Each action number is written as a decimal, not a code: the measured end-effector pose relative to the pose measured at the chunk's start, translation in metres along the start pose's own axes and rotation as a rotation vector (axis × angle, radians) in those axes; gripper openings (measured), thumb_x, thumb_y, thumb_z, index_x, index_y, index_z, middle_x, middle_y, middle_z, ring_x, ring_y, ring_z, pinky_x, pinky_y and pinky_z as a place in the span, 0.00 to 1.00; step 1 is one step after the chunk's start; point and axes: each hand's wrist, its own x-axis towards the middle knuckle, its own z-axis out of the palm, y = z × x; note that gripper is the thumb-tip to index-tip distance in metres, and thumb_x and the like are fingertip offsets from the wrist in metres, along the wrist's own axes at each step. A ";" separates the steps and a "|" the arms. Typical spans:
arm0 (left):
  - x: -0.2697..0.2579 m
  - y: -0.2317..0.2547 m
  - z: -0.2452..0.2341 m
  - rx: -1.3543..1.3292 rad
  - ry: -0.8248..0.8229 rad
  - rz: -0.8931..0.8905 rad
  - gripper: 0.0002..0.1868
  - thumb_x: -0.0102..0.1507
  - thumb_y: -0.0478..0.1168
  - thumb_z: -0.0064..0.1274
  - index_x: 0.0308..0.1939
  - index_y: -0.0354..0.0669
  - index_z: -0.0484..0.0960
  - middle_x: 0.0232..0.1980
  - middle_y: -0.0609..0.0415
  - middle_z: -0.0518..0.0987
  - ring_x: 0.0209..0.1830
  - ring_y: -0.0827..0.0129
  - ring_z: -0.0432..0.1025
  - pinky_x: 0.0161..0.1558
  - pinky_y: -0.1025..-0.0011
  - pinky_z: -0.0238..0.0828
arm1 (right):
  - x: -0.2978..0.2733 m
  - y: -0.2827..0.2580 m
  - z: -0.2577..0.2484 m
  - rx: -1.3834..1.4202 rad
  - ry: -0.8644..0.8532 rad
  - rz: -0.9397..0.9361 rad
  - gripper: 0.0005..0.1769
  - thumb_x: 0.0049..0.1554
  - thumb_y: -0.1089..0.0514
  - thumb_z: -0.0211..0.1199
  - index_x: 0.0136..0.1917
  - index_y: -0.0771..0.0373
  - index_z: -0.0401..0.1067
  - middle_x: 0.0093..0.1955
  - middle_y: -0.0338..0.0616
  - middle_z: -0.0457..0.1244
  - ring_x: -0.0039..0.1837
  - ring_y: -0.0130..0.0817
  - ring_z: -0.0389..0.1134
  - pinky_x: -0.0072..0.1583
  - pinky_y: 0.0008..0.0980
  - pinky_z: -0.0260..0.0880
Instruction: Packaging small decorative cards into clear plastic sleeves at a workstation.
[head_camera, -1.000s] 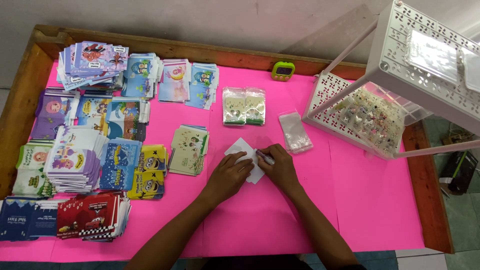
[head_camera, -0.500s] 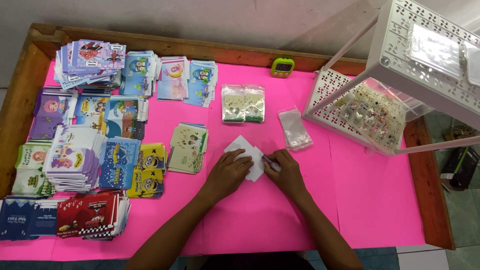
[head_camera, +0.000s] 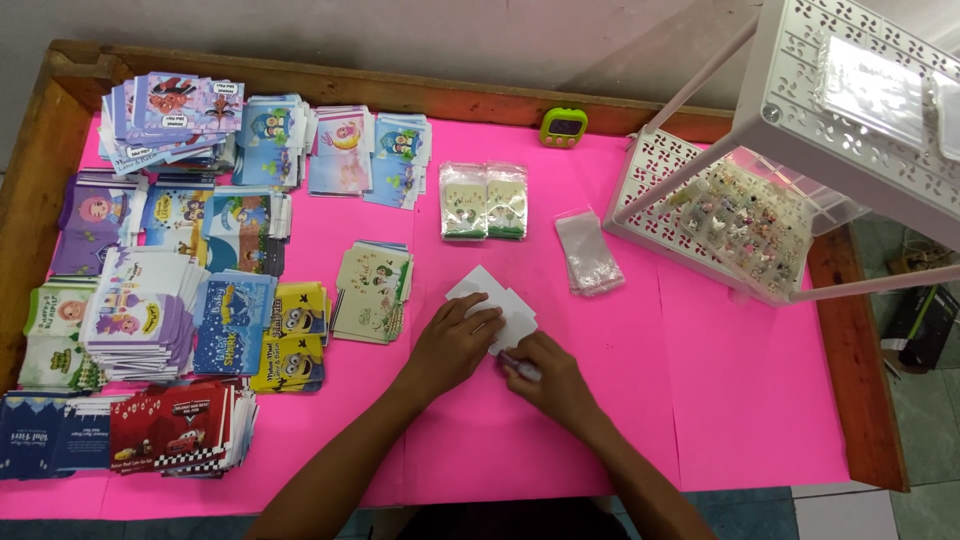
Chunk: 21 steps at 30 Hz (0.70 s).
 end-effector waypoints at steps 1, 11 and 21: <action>0.001 0.001 -0.002 0.000 -0.001 0.002 0.11 0.67 0.39 0.56 0.52 0.47 0.85 0.56 0.54 0.83 0.70 0.56 0.67 0.66 0.55 0.66 | 0.002 0.008 -0.003 0.000 0.002 0.001 0.08 0.50 0.64 0.71 0.44 0.64 0.76 0.41 0.47 0.66 0.45 0.46 0.75 0.44 0.40 0.79; 0.002 0.003 -0.004 0.006 -0.006 -0.010 0.10 0.68 0.39 0.54 0.53 0.47 0.85 0.56 0.54 0.83 0.70 0.57 0.67 0.66 0.55 0.65 | 0.008 0.030 -0.009 -0.149 0.178 0.108 0.09 0.52 0.60 0.72 0.46 0.63 0.76 0.43 0.48 0.66 0.47 0.46 0.74 0.45 0.40 0.79; 0.002 0.002 -0.004 0.011 -0.013 -0.001 0.11 0.68 0.39 0.55 0.53 0.47 0.84 0.56 0.54 0.83 0.70 0.57 0.68 0.66 0.55 0.66 | 0.001 0.011 -0.004 -0.068 0.014 -0.019 0.07 0.52 0.62 0.70 0.45 0.62 0.75 0.42 0.46 0.66 0.46 0.46 0.75 0.44 0.40 0.80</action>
